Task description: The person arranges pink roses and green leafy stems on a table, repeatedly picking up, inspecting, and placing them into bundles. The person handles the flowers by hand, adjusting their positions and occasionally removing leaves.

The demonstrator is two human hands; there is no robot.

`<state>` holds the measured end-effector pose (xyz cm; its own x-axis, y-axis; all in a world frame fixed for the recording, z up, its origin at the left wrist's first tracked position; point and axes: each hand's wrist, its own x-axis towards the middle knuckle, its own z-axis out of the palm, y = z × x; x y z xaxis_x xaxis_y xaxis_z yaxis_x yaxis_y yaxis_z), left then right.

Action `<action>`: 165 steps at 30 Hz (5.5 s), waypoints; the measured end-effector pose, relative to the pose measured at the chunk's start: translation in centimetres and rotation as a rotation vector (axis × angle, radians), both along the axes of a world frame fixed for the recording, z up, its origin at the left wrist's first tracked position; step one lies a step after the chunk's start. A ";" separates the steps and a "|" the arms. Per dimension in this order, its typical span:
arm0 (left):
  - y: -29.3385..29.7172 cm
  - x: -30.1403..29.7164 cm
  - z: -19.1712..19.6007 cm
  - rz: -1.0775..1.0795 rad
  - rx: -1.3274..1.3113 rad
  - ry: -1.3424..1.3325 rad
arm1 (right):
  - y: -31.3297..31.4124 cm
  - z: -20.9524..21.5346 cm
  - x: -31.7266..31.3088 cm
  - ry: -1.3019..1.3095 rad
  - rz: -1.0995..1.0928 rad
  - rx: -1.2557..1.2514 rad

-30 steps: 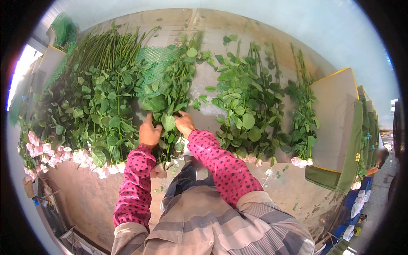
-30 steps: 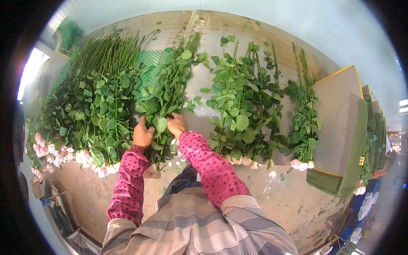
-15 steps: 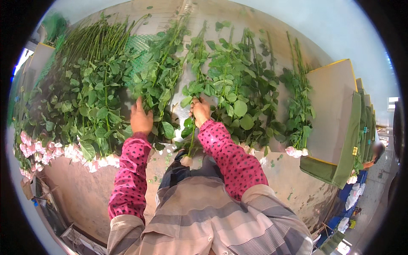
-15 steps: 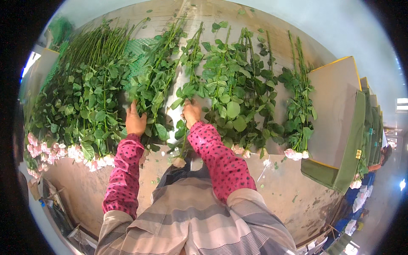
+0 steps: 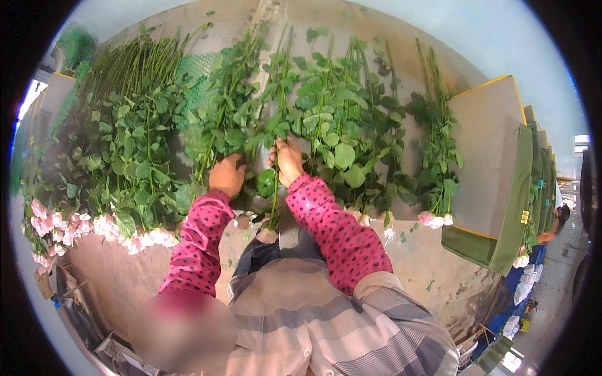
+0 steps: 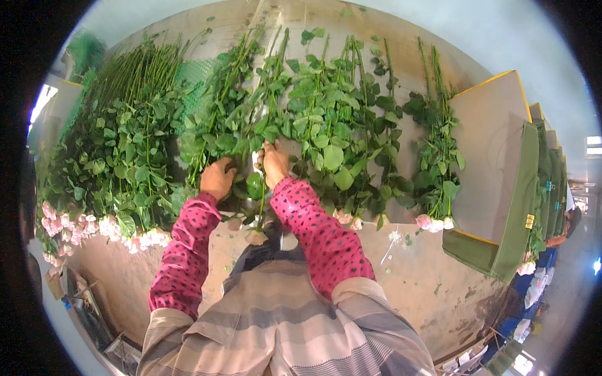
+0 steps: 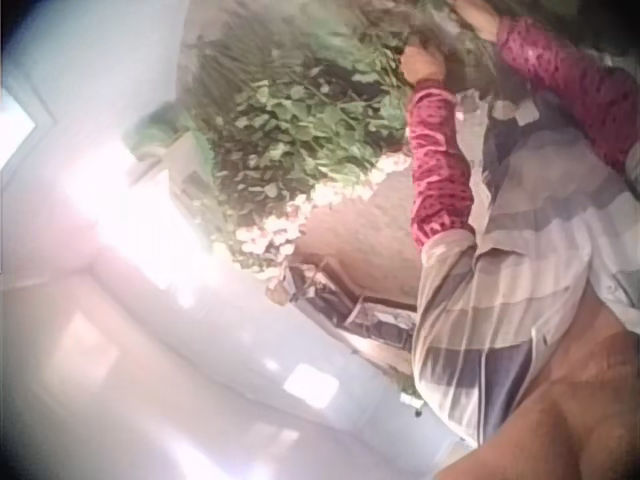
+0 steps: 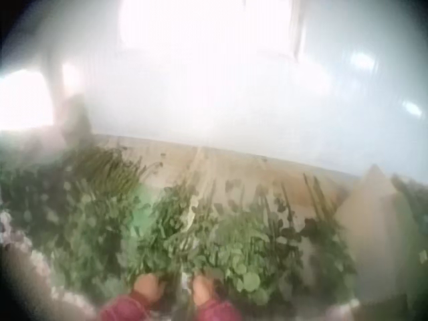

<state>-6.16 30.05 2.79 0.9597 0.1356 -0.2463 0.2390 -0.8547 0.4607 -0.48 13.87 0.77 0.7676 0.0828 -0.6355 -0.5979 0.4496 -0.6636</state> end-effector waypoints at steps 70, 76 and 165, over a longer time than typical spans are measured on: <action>-11.7 -0.4 -3.2 0.212 -1.102 -0.101 | -19.0 6.6 9.9 -0.308 -0.305 0.098; -12.5 1.1 -3.5 0.256 -1.055 -0.008 | -24.5 12.3 8.2 -0.248 -0.173 -0.331; -20.1 -1.4 6.2 0.136 -1.086 0.226 | -28.4 9.0 -3.9 -0.409 0.673 -0.503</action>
<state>-7.57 9.99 9.00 0.8716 -0.1567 -0.4646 0.4724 0.0146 0.8813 -4.37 -14.53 9.77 0.8302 0.3795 -0.4084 -0.3053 -0.3036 -0.9026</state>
